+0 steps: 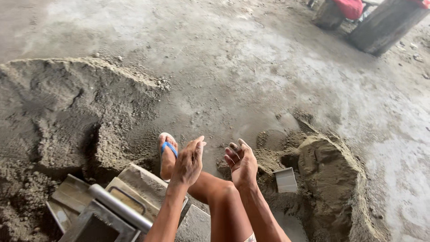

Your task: The person scoops wet concrete into a metal mold, levels the surface with a trowel, and removes excess material. They then flip the mold to release the formed brick and place it onto a stack of other bricks.

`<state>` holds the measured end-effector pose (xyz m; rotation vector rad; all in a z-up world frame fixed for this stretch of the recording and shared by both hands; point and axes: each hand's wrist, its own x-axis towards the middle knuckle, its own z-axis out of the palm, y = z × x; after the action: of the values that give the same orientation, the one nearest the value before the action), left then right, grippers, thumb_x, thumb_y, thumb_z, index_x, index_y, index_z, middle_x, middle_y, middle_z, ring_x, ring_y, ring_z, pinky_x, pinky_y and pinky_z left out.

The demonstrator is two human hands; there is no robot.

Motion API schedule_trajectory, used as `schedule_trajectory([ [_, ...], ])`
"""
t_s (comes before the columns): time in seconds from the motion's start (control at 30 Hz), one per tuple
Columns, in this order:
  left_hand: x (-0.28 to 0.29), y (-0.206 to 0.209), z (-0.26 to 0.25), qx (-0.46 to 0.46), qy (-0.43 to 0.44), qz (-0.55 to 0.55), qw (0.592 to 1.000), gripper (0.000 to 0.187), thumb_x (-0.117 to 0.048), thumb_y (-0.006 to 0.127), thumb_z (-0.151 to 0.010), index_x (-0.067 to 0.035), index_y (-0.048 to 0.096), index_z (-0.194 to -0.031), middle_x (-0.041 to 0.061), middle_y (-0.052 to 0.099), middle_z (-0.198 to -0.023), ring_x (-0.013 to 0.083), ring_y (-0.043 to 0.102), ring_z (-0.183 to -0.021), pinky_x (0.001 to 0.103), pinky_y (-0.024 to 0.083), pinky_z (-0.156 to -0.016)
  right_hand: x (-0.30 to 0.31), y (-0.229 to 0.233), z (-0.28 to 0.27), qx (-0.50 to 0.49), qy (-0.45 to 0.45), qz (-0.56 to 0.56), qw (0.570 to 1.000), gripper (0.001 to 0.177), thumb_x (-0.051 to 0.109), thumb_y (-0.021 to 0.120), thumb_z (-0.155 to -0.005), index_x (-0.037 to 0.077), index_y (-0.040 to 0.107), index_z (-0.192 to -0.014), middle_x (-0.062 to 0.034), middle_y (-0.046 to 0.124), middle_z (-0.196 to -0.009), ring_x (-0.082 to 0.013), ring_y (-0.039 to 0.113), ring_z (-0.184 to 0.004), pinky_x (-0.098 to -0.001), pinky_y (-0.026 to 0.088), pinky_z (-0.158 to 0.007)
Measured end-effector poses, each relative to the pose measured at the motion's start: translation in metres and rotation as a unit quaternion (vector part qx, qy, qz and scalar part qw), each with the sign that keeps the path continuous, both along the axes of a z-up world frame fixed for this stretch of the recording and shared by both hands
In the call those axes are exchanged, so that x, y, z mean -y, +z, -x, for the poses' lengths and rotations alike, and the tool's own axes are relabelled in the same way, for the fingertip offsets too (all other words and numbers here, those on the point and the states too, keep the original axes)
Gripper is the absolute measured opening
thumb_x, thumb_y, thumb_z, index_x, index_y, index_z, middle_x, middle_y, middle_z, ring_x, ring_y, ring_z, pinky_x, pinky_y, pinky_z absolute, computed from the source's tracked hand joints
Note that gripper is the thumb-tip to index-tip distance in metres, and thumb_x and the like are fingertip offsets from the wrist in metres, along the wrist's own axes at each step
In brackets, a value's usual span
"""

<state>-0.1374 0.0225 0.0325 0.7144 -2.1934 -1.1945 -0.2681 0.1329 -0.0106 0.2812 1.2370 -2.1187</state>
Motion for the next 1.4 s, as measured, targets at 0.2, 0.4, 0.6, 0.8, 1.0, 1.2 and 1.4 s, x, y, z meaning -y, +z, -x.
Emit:
schedule_trajectory([
  [0.2, -0.019, -0.003, 0.041, 0.029, -0.042, -0.016, 0.999, 0.053, -0.04, 0.024, -0.098, -0.003, 0.061, -0.112, 0.019, 0.065, -0.104, 0.0357, 0.058, -0.106, 0.043, 0.04, -0.097, -0.021, 0.004, 0.027, 0.017, -0.042, -0.005, 0.999, 0.027, 0.023, 0.047, -0.09, 0.013, 0.056, -0.113, -0.0115, 0.067, -0.093, -0.0258, 0.067, -0.074, -0.0345, 0.056, -0.061],
  [0.4, -0.034, -0.004, 0.071, 0.055, -0.068, -0.015, 0.996, 0.051, -0.039, 0.028, -0.098, -0.002, 0.06, -0.114, 0.02, 0.066, -0.098, 0.0382, 0.06, -0.099, 0.046, 0.043, -0.092, -0.041, 0.005, 0.045, 0.019, -0.063, -0.006, 0.998, 0.027, 0.022, 0.048, -0.089, 0.012, 0.056, -0.114, -0.0101, 0.066, -0.09, -0.0219, 0.067, -0.071, -0.0309, 0.056, -0.06],
  [0.6, -0.045, -0.013, 0.095, 0.124, -0.082, -0.048, 0.988, 0.053, -0.044, 0.027, -0.097, -0.006, 0.061, -0.11, 0.02, 0.064, -0.097, 0.0393, 0.059, -0.098, 0.05, 0.045, -0.088, -0.059, -0.01, 0.06, 0.022, -0.082, -0.021, 0.996, 0.028, 0.022, 0.049, -0.09, 0.012, 0.055, -0.115, -0.01, 0.066, -0.091, -0.022, 0.066, -0.072, -0.0314, 0.056, -0.061],
  [0.8, -0.048, -0.045, 0.117, 0.249, -0.062, -0.004, 0.967, 0.048, -0.056, 0.035, -0.09, -0.02, 0.063, -0.076, 0.009, 0.065, -0.075, 0.034, 0.064, -0.083, 0.048, 0.051, -0.074, -0.07, -0.03, 0.071, 0.043, -0.095, -0.034, 0.994, 0.027, 0.023, 0.049, -0.089, 0.014, 0.057, -0.113, -0.0084, 0.066, -0.089, -0.0212, 0.066, -0.071, -0.031, 0.055, -0.062],
  [1.0, -0.063, 0.011, 0.122, 0.284, -0.144, -0.032, 0.947, 0.052, -0.005, 0.042, -0.088, -0.01, 0.033, -0.139, 0.015, 0.054, -0.127, 0.0321, 0.052, -0.117, 0.045, 0.045, -0.094, -0.078, -0.039, 0.081, 0.064, -0.106, -0.035, 0.992, 0.027, 0.021, 0.05, -0.088, 0.012, 0.057, -0.113, -0.0091, 0.066, -0.088, -0.0218, 0.066, -0.069, -0.0314, 0.055, -0.061],
  [1.2, -0.064, -0.031, 0.138, 0.285, -0.16, -0.026, 0.945, 0.048, -0.039, 0.039, -0.093, -0.009, 0.047, -0.13, 0.013, 0.061, -0.114, 0.0295, 0.058, -0.11, 0.044, 0.046, -0.093, -0.087, -0.048, 0.089, 0.074, -0.12, -0.045, 0.989, 0.027, 0.02, 0.05, -0.088, 0.012, 0.057, -0.113, -0.0089, 0.065, -0.089, -0.0212, 0.065, -0.069, -0.0307, 0.054, -0.061],
  [1.4, -0.072, -0.045, 0.155, 0.239, -0.166, -0.033, 0.956, 0.048, -0.042, 0.035, -0.094, -0.007, 0.058, -0.118, 0.014, 0.064, -0.107, 0.0291, 0.061, -0.104, 0.041, 0.048, -0.091, -0.096, -0.057, 0.097, 0.091, -0.138, -0.041, 0.985, 0.027, 0.02, 0.051, -0.088, 0.012, 0.058, -0.113, -0.0096, 0.065, -0.09, -0.0218, 0.065, -0.069, -0.0312, 0.055, -0.062],
])
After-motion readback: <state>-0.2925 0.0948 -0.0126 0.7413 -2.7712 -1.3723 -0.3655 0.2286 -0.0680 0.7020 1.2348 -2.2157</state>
